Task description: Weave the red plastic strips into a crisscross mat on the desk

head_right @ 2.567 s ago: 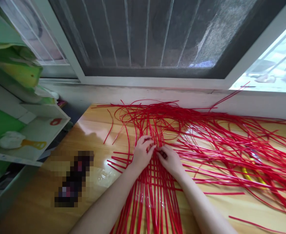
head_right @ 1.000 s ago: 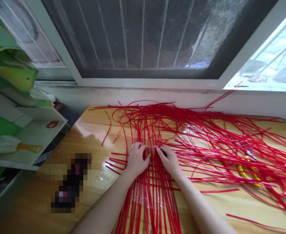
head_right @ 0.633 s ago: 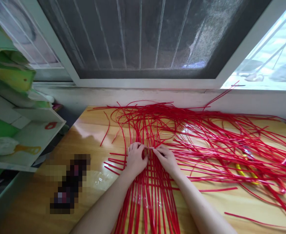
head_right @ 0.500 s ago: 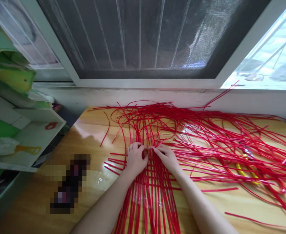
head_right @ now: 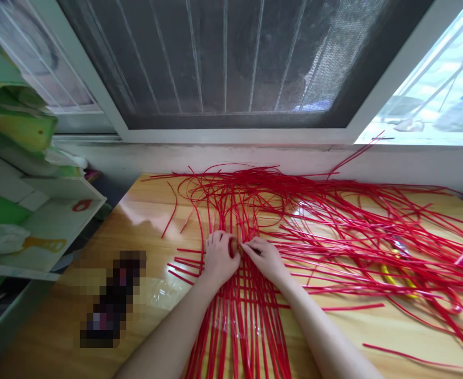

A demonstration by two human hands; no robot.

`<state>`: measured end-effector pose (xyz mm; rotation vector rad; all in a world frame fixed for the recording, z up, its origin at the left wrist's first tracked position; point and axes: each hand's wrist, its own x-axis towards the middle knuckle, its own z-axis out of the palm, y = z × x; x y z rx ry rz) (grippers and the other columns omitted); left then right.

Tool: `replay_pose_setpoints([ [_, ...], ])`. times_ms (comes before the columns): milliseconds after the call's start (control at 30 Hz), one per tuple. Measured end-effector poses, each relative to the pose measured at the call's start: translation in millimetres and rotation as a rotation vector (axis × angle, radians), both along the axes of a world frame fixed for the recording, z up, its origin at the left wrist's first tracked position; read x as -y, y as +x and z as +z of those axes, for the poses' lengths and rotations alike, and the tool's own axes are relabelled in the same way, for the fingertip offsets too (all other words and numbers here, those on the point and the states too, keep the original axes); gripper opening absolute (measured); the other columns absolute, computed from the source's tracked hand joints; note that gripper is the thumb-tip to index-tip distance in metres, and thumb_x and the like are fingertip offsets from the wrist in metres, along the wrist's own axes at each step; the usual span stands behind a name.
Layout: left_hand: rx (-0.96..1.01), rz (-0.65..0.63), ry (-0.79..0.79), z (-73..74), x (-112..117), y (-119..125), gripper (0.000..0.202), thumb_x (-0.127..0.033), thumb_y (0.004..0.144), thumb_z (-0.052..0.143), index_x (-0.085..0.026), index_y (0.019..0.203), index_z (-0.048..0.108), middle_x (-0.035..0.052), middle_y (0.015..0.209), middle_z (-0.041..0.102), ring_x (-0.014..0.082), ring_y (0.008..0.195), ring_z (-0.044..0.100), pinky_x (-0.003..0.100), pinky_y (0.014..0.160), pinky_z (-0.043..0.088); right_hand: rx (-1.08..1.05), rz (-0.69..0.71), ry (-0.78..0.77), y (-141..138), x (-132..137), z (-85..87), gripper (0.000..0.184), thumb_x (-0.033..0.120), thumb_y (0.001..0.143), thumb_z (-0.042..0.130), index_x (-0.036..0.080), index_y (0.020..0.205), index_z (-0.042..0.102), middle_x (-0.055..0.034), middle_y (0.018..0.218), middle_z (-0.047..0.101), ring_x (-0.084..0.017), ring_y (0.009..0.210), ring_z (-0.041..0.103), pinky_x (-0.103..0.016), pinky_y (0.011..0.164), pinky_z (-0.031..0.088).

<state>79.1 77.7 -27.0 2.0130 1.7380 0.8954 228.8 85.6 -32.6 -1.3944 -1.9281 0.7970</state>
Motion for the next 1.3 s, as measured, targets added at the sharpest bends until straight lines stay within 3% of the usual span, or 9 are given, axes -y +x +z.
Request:
replay_pose_setpoints([
  [300,0.038,0.008,-0.03,-3.0,-5,0,0.007,-0.026,0.069,0.063,-0.02,0.068,0.064,0.0049,0.093,0.049,0.0217,0.096,0.043,0.04,0.084,0.035,0.067,-0.059,0.026,-1,0,-2.0,0.024,0.038,0.082,0.046,0.021,0.078,0.062,-0.0027,0.074,0.061,-0.017,0.071,0.057,-0.029,0.066,0.044],
  [500,0.19,-0.15,-0.021,4.0,-1,-14,0.011,-0.029,0.067,0.066,-0.023,0.076,0.066,0.0025,0.094,0.049,0.0184,0.097,0.046,0.036,0.088,0.034,0.163,-0.096,0.057,-2,-1,-1.5,0.026,0.035,0.083,0.042,0.02,0.069,0.057,-0.0024,0.068,0.057,-0.017,0.065,0.054,-0.028,0.06,0.042],
  [767,0.175,-0.316,0.086,7.4,5,-15,0.017,-0.017,0.072,0.057,-0.029,0.082,0.065,0.0015,0.113,0.046,0.0199,0.111,0.039,0.039,0.094,0.031,0.29,-0.083,0.078,-2,0,-9.1,0.012,0.018,0.075,0.043,0.019,0.072,0.054,-0.003,0.073,0.055,-0.017,0.068,0.051,-0.027,0.059,0.038],
  [933,0.375,-0.167,0.074,-1.4,-1,-12,0.014,-0.017,0.076,0.054,-0.022,0.088,0.057,0.0053,0.106,0.049,0.0174,0.102,0.047,0.036,0.09,0.038,0.241,-0.079,0.066,-2,2,-6.4,0.014,0.029,0.079,0.048,0.02,0.071,0.055,-0.0012,0.068,0.053,-0.016,0.063,0.049,-0.026,0.056,0.038],
  [1067,0.675,-0.024,-0.019,-8.7,-6,-12,0.029,-0.016,0.078,0.051,-0.02,0.104,0.041,0.0005,0.083,0.056,0.0114,0.075,0.056,0.028,0.073,0.045,0.175,-0.05,0.059,-2,2,-6.0,0.016,0.035,0.08,0.049,0.021,0.075,0.057,-0.0009,0.07,0.054,-0.016,0.065,0.05,-0.027,0.059,0.039],
  [1167,0.748,0.032,-0.063,-10.3,-7,-13,0.038,-0.016,0.076,0.054,-0.019,0.109,0.036,-0.0014,0.075,0.057,0.0105,0.068,0.056,0.027,0.07,0.045,0.167,-0.06,0.058,-3,3,-5.4,0.016,0.034,0.079,0.05,0.021,0.071,0.055,-0.0006,0.068,0.053,-0.015,0.062,0.05,-0.026,0.057,0.04],
  [1300,0.836,0.038,-0.07,-6.6,-6,-14,0.043,-0.02,0.077,0.055,-0.019,0.115,0.035,-0.0006,0.075,0.059,0.011,0.069,0.058,0.027,0.071,0.045,0.151,-0.075,0.072,-4,8,-1.5,0.018,0.03,0.078,0.049,0.021,0.092,0.056,-0.0008,0.07,0.055,-0.015,0.061,0.051,-0.027,0.056,0.042],
])
